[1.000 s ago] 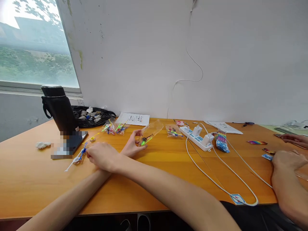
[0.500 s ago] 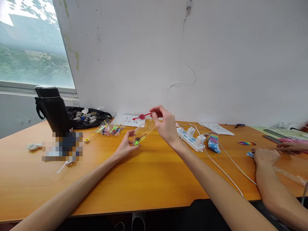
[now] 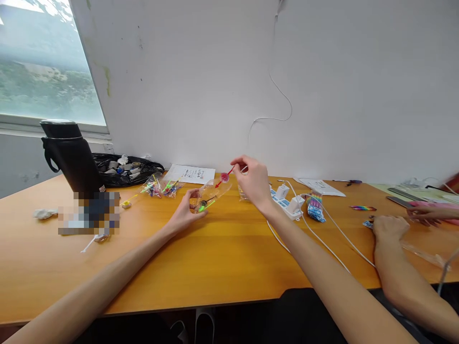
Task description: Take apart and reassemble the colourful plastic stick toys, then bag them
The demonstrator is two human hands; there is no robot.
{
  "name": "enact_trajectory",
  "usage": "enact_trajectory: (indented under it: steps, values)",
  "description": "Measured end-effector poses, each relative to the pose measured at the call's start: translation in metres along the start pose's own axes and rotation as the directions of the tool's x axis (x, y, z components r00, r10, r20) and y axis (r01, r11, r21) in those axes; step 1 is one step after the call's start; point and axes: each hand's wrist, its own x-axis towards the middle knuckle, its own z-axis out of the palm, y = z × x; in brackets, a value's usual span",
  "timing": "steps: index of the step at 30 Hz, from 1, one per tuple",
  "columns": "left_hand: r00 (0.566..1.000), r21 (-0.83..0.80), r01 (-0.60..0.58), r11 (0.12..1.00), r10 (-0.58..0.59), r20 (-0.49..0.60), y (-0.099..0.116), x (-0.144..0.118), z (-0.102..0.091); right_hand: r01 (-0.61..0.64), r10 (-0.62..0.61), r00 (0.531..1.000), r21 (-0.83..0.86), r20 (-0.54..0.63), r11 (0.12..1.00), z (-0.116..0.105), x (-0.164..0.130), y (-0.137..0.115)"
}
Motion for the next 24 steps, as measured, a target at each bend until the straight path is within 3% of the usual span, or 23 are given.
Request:
enact_trajectory:
  steps: [5, 7, 12, 18, 24]
  values:
    - [1.0, 0.0, -0.005, 1.0, 0.005, -0.007, 0.0, 0.0, -0.001, -0.04, 0.041, 0.998, -0.033, 0.04, 0.999, -0.005, 0.002, 0.002]
    - [1.0, -0.007, -0.005, 1.0, 0.005, -0.006, 0.0, 0.001, 0.0, -0.055, 0.065, 0.987, -0.071, 0.144, 0.996, -0.004, 0.001, 0.003]
    - [0.999, -0.013, -0.041, 0.999, 0.041, 0.01, 0.002, 0.0, 0.001, -0.089, 0.124, 0.909, -0.107, 0.398, 0.99, -0.003, -0.003, 0.003]
    - [0.993, -0.02, -0.109, 0.994, 0.11, 0.053, 0.006, -0.003, 0.004, -0.1, 0.108, 0.871, -0.042, 0.479, 0.994, 0.003, -0.007, -0.005]
    - [1.0, -0.059, -0.01, 0.998, 0.01, 0.007, 0.006, -0.001, 0.005, -0.043, 0.043, 0.875, -0.011, 0.483, 0.999, 0.012, -0.012, -0.009]
